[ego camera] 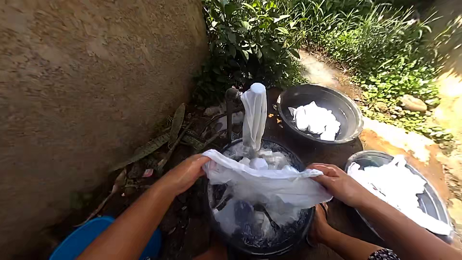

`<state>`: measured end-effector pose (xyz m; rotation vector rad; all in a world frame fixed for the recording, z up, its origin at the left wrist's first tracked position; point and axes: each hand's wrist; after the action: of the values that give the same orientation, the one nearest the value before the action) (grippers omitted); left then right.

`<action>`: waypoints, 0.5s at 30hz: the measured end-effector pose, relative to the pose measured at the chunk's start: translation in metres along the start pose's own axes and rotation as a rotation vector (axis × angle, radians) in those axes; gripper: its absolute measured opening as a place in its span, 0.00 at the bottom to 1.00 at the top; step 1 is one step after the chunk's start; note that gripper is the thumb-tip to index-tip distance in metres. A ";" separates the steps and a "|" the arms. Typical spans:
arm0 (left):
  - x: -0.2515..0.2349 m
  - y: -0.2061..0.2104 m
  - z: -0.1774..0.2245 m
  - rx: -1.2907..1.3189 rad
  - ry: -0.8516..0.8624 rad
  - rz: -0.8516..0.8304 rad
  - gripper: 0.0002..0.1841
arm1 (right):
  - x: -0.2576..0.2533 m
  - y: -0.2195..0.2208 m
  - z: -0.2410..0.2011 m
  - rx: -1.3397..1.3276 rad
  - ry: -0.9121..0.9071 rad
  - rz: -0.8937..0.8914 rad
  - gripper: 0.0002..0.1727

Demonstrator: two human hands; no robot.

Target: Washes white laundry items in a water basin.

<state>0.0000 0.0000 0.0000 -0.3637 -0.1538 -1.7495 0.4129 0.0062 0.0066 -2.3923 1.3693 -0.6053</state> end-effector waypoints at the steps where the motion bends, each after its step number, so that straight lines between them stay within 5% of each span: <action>1: -0.004 0.007 -0.030 -0.039 -0.089 -0.031 0.16 | -0.006 0.018 0.027 0.009 0.088 -0.033 0.14; 4: -0.019 0.028 -0.095 -0.377 -0.345 -0.217 0.18 | -0.018 0.056 0.084 0.210 0.279 -0.323 0.20; 6: -0.035 0.048 -0.124 -0.609 -0.447 -0.309 0.35 | -0.031 0.074 0.104 0.391 0.371 -0.535 0.33; 8: -0.049 0.077 -0.142 -0.836 -0.389 -0.220 0.47 | -0.046 0.090 0.115 0.491 0.383 -0.433 0.32; 12: -0.068 0.138 -0.179 -1.043 -0.138 0.025 0.31 | -0.078 0.119 0.133 0.514 0.385 -0.051 0.21; 15: -0.067 0.163 -0.197 -1.036 -0.329 0.051 0.50 | -0.081 0.145 0.136 0.523 0.409 -0.125 0.31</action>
<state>0.1389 -0.0315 -0.2232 -1.3863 0.5516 -1.5853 0.3387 0.0145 -0.1944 -1.9974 1.0274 -1.3576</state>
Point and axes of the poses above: each hand's wrist, its own x-axis away from the middle knuckle, its own y-axis out of the palm, z = x × y, and after that the axes turned 1 degree about -y, right-handed
